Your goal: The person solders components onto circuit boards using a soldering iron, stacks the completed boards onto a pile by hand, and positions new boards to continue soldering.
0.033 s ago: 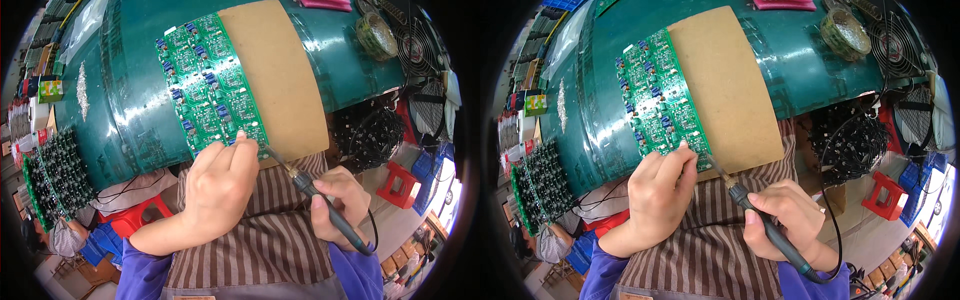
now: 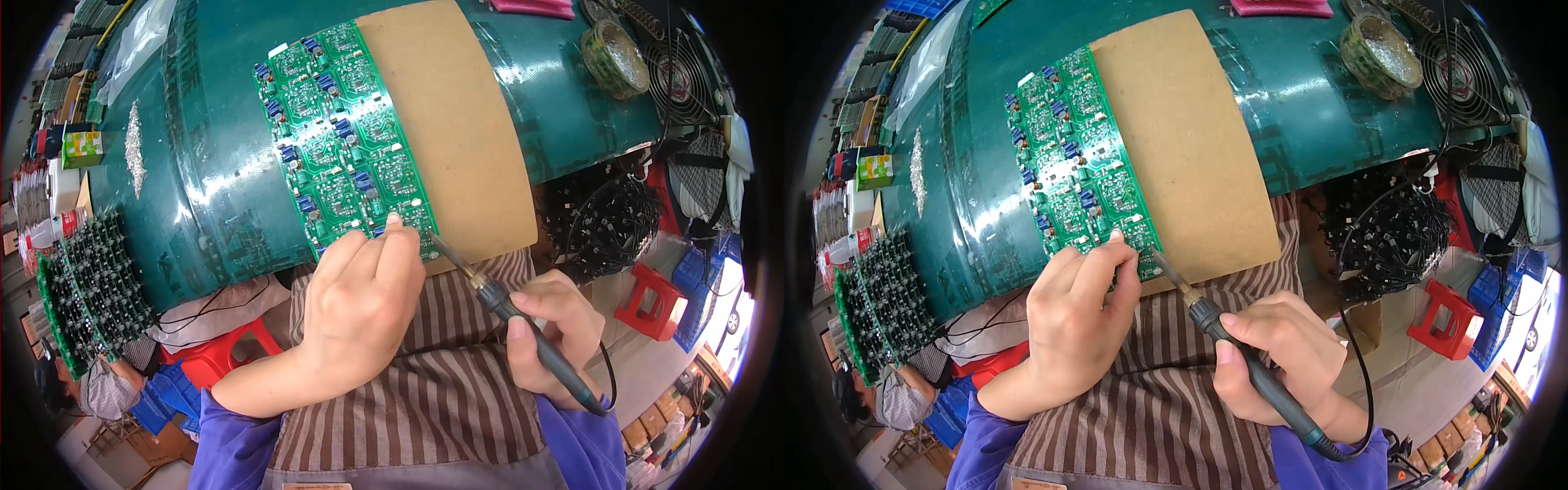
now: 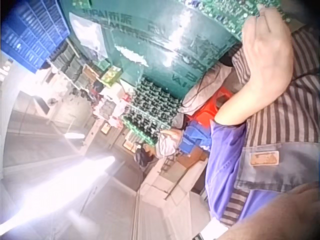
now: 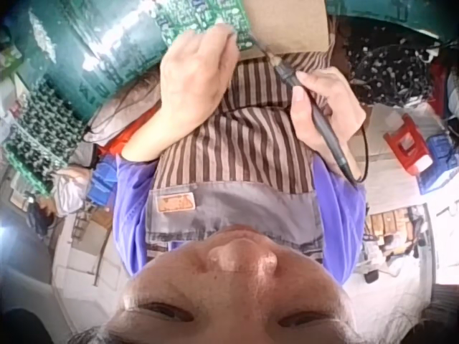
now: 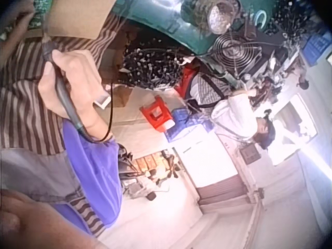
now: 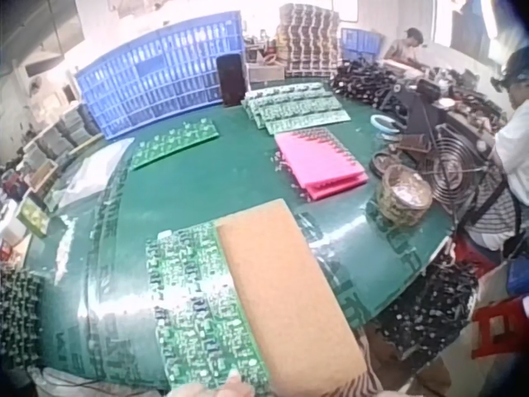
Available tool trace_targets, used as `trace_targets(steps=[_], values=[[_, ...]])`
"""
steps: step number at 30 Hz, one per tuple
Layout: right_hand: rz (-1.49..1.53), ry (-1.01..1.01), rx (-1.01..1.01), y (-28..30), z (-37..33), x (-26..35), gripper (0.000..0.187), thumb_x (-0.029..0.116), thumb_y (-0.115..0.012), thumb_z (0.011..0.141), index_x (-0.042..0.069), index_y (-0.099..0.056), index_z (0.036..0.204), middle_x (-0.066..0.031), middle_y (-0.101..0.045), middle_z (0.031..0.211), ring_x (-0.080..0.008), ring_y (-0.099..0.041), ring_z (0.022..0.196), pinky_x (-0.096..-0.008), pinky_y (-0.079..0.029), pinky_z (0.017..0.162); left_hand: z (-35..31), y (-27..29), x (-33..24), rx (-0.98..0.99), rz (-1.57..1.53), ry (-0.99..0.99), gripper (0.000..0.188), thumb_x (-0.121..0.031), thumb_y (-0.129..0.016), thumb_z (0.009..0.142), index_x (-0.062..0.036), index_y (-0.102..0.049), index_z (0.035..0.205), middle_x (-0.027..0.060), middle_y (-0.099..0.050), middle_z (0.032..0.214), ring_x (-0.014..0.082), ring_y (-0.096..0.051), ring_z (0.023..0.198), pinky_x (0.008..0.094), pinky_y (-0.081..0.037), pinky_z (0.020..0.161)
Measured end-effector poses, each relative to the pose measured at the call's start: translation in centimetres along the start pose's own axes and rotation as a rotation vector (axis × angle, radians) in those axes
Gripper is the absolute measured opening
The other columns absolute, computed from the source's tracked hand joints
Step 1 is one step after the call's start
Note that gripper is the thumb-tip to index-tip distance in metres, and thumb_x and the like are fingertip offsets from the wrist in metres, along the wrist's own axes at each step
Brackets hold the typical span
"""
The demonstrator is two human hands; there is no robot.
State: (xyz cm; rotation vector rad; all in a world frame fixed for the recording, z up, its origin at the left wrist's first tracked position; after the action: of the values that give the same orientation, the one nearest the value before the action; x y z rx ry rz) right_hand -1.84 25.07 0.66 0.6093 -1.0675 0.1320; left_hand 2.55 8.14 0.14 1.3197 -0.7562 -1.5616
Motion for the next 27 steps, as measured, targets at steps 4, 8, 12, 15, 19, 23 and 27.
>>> trace_targets(steps=[4, 8, 12, 15, 19, 23, 27], values=[[0.01, -0.004, -0.002, -0.1, 0.2, 0.0, 0.019, 0.0, -0.068, 0.068, -0.004, -0.062, 0.086, -0.0115, -0.062, 0.067, -0.0252, -0.06, 0.054, -0.0323, -0.05, 0.054, -0.1, -0.3, -0.1, 0.0, -0.033, 0.012, 0.018, 0.004, -0.073, 0.074, -0.0029, -0.062, 0.087, 0.0084, -0.054, 0.063, 0.0237, -0.05, 0.055, 0.0365, -0.042, 0.05], [0.008, 0.01, -0.001, -0.2, 0.4, 0.1, 0.018, 0.0, -0.068, 0.068, -0.004, -0.062, 0.085, -0.0118, -0.062, 0.067, -0.0253, -0.061, 0.054, -0.032, -0.05, 0.053, -0.8, -0.6, 0.1, -0.023, 0.037, -0.032, 0.021, 0.002, -0.074, 0.073, -0.0033, -0.063, 0.09, 0.0081, -0.062, 0.069, 0.0216, -0.053, 0.054, 0.034, -0.044, 0.05], [0.003, 0.01, 0.015, -0.1, 0.8, 0.3, 0.018, 0.0, -0.068, 0.069, -0.004, -0.063, 0.085, -0.0115, -0.062, 0.067, -0.025, -0.061, 0.054, -0.0319, -0.05, 0.053, -0.7, -0.4, 0.0, 0.011, 0.066, -0.035, 0.021, 0.0, -0.075, 0.072, -0.0046, -0.066, 0.091, 0.0102, -0.07, 0.083, 0.0201, -0.057, 0.054, 0.0317, -0.046, 0.05], [-0.026, 0.006, 0.035, 0.3, 0.9, 0.5, 0.019, 0.0, -0.068, 0.069, -0.004, -0.064, 0.086, -0.0115, -0.062, 0.066, -0.0242, -0.061, 0.054, -0.0319, -0.05, 0.053, -0.5, -0.3, 0.1, 0.053, 0.086, -0.013, 0.02, -0.003, -0.075, 0.072, -0.0061, -0.067, 0.09, 0.0121, -0.072, 0.093, 0.0196, -0.06, 0.054, 0.0305, -0.048, 0.05], [0.006, -0.011, -0.047, 2.5, 0.6, -0.1, 0.02, 0.001, -0.065, 0.072, -0.005, -0.063, 0.091, -0.0115, -0.061, 0.069, -0.0221, -0.058, 0.057, -0.0306, -0.046, 0.053, -0.4, 0.2, -0.2, 0.088, 0.079, 0.014, 0.018, -0.002, -0.074, 0.073, -0.0064, -0.068, 0.089, 0.0129, -0.072, 0.091, 0.0211, -0.061, 0.054, 0.0307, -0.048, 0.048], [-0.24, -0.059, -0.268, 6.7, 1.5, -2.2, 0.019, 0.001, -0.058, 0.083, -0.004, -0.06, 0.101, -0.0105, -0.06, 0.085, -0.0147, -0.055, 0.07, -0.027, -0.044, 0.064, -0.1, 0.2, 0.0, 0.137, -0.009, 0.035, 0.016, -0.002, -0.073, 0.075, -0.0051, -0.067, 0.089, 0.0168, -0.07, 0.082, 0.0246, -0.06, 0.051, 0.0323, -0.046, 0.046], [-0.401, -0.014, -0.796, 11.6, 3.3, -7.2, 0.017, 0.004, -0.061, 0.09, -0.002, -0.063, 0.105, -0.0072, -0.062, 0.094, -0.0085, -0.058, 0.077, -0.0223, -0.047, 0.069, -0.4, -0.2, 0.3, 0.16, 0.024, -0.054, 0.023, -0.006, -0.066, 0.069, -0.0066, -0.066, 0.091, 0.0179, -0.071, 0.099, 0.0148, -0.058, 0.044, 0.0277, -0.046, 0.041]])
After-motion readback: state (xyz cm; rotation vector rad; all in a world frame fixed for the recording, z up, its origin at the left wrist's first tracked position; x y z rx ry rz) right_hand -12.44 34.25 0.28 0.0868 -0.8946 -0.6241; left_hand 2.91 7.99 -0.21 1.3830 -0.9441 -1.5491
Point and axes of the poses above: each hand's wrist, its own z-axis towards the middle knuckle, its own y-axis out of the back of the hand, x = y × z, the point moved 6 cm from there along z, towards the middle knuckle
